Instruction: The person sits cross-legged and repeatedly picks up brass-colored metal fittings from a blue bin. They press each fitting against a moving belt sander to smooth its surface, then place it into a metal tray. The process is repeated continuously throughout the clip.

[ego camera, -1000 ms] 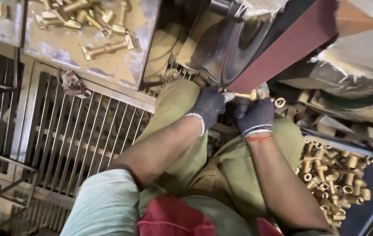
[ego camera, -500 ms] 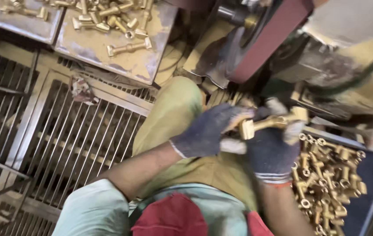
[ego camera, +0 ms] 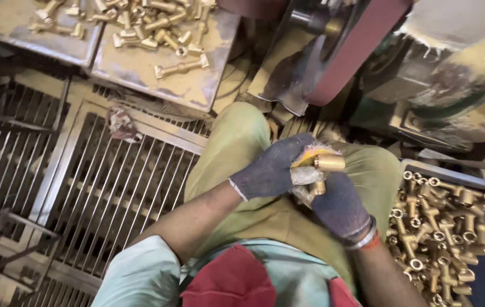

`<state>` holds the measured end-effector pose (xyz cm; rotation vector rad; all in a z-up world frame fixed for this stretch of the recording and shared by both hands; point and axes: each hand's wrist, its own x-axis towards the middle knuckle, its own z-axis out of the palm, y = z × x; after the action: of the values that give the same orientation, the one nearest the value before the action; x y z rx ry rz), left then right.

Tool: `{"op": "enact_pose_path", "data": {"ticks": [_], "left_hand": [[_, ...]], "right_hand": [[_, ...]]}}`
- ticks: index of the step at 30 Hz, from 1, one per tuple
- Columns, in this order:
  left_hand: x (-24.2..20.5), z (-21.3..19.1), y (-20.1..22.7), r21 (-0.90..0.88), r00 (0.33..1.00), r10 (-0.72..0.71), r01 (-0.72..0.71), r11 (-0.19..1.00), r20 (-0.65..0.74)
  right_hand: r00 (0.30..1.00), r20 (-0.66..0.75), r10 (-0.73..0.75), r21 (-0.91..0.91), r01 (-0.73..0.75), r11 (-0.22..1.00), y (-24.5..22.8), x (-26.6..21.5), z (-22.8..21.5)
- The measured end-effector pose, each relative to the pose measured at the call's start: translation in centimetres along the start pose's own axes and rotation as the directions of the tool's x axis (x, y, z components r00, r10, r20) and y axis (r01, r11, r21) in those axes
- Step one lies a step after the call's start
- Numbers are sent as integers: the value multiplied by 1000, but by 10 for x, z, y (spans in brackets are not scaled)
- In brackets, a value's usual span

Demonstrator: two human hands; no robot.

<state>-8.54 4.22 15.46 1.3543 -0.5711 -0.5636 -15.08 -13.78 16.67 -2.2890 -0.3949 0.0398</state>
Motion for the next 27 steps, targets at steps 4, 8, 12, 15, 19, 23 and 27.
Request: {"op": "enact_pose_path", "data": {"ticks": [4, 8, 12, 15, 19, 23, 27], "left_hand": [[30, -6, -7, -335, 993, -99, 115, 935, 64], [73, -23, -57, -103, 989, -88, 76, 992, -122], [90, -32, -127, -228, 912, -350, 301, 926, -215], [97, -36, -163, -316, 859, -451, 370, 873, -240], [95, -36, -191, -500, 771, -599, 440, 746, -216], [101, -38, -210, -554, 661, -709, 505, 662, -245], [106, -40, -216, -722, 632, -752, 432, 541, -185]], "right_hand": [[991, -100, 91, 267, -61, 962, 35, 26, -1], [945, -40, 325, 45, -323, 945, 85, 60, 29], [977, 106, 187, 162, -203, 966, 130, 68, 64], [956, 158, 246, 187, -274, 943, 143, 69, 73], [908, 306, 285, 583, -416, 698, 146, 70, 67], [848, 425, 317, 743, -526, 413, 149, 77, 64], [715, 579, 392, 782, -623, -18, 155, 88, 62]]}}
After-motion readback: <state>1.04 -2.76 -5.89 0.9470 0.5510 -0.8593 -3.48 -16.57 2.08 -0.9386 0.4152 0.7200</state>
